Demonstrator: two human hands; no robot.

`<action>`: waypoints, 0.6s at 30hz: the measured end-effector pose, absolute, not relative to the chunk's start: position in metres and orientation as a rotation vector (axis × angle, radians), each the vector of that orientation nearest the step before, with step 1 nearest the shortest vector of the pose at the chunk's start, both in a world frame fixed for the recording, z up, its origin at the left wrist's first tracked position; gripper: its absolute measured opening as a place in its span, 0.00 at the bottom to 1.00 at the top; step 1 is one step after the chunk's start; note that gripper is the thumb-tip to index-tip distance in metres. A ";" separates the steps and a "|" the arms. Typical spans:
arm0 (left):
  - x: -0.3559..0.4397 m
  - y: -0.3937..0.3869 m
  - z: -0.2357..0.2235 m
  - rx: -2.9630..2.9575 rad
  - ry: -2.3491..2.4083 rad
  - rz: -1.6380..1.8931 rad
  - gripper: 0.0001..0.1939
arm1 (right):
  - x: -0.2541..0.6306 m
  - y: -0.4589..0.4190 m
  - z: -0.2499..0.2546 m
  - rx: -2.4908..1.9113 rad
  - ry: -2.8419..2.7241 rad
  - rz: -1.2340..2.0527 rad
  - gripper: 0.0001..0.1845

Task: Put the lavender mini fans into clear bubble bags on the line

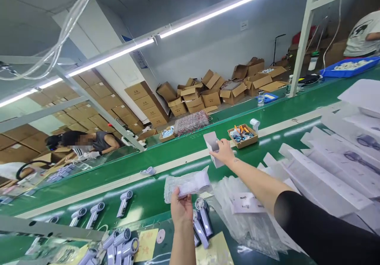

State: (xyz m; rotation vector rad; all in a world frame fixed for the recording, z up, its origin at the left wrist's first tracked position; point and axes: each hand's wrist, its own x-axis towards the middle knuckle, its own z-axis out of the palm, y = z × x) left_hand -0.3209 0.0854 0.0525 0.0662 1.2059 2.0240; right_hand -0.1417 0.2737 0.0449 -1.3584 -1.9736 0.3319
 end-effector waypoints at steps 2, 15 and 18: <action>-0.336 0.107 0.049 0.046 1.167 2.013 0.06 | -0.165 0.278 0.015 -1.456 -1.984 0.400 0.36; -0.344 0.238 0.029 0.278 1.119 1.814 0.12 | -0.164 0.300 -0.056 -1.304 -2.454 0.662 0.23; -0.336 0.255 0.023 0.265 1.191 1.780 0.11 | -0.155 0.319 -0.050 -1.108 -2.620 0.783 0.22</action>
